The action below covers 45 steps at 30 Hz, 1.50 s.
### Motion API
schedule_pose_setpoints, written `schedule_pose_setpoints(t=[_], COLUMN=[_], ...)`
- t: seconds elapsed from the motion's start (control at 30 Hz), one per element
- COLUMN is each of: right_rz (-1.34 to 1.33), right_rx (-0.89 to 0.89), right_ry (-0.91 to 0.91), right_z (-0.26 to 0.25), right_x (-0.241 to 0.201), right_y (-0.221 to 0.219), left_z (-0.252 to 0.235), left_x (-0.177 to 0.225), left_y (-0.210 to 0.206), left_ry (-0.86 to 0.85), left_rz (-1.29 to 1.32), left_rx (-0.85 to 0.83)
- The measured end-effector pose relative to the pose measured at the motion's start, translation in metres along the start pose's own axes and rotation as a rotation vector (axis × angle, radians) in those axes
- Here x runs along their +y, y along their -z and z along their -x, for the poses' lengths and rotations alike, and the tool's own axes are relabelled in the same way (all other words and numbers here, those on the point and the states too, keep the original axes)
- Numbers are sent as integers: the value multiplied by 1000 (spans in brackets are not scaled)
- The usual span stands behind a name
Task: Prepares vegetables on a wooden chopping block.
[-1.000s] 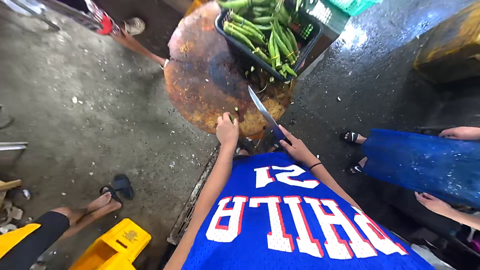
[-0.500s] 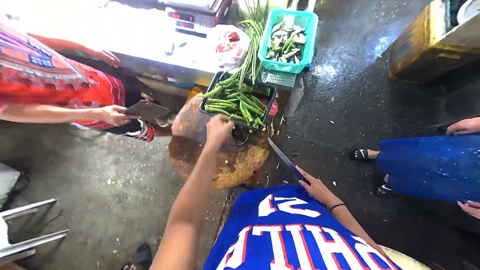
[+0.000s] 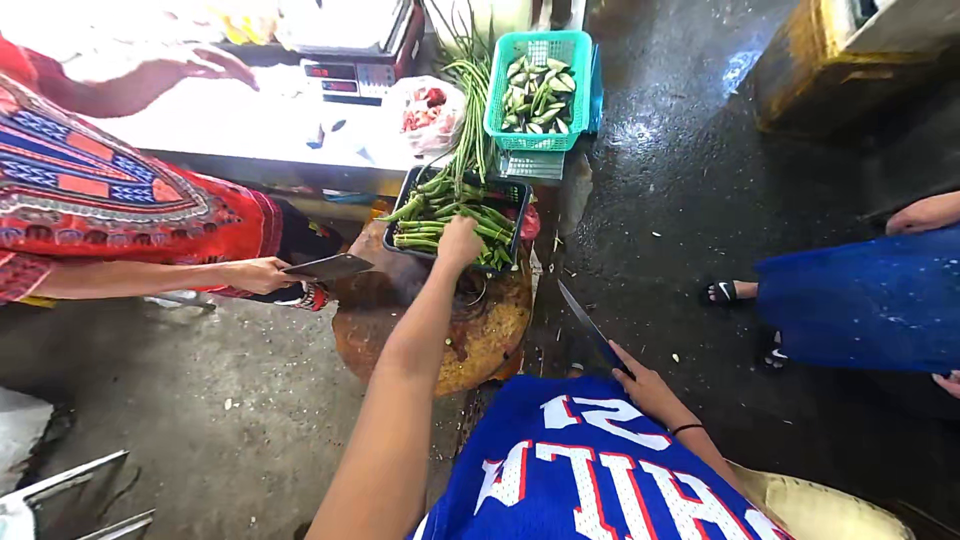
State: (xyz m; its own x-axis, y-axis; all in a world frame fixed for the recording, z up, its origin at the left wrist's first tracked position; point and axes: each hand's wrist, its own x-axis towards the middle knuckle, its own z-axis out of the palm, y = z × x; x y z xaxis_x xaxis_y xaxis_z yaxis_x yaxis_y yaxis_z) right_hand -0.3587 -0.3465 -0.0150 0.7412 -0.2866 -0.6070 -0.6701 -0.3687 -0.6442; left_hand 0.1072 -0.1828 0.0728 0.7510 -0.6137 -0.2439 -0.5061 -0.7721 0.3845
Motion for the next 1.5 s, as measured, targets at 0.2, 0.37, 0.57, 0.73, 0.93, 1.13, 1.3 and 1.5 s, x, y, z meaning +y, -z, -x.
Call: schedule_pose_setpoints(t=[0.2, 0.37, 0.57, 0.73, 0.93, 1.13, 1.3, 1.5], right_rz=[17, 44, -68, -164, -138, 15, 144, 112], right_rx=[-13, -34, -1, 82, 84, -87, -134, -278], right_ry=[38, -8, -74, -64, 150, 314, 499, 471], right_z=[2, 3, 13, 24, 15, -20, -35, -30], right_x=[6, 1, -10, -22, -71, -138, -190, -212], right_y=[-5, -6, -1, -1, -2, -6, -41, -67], left_z=[20, 5, -18, -7, 103, 209, 243, 246], left_x=[2, 4, -1, -12, -3, -2, -8, -17], left_y=[-51, -37, -25, -3, -27, -114, -127, -129], left_ry=[45, -249, -326, -415, -158, 629, 715, 701], left_rz=[-169, -450, -764, -483, 1082, 1945, 1955, 1920], left_rx=[172, -10, -159, 22, 172, 52, 57, 284])
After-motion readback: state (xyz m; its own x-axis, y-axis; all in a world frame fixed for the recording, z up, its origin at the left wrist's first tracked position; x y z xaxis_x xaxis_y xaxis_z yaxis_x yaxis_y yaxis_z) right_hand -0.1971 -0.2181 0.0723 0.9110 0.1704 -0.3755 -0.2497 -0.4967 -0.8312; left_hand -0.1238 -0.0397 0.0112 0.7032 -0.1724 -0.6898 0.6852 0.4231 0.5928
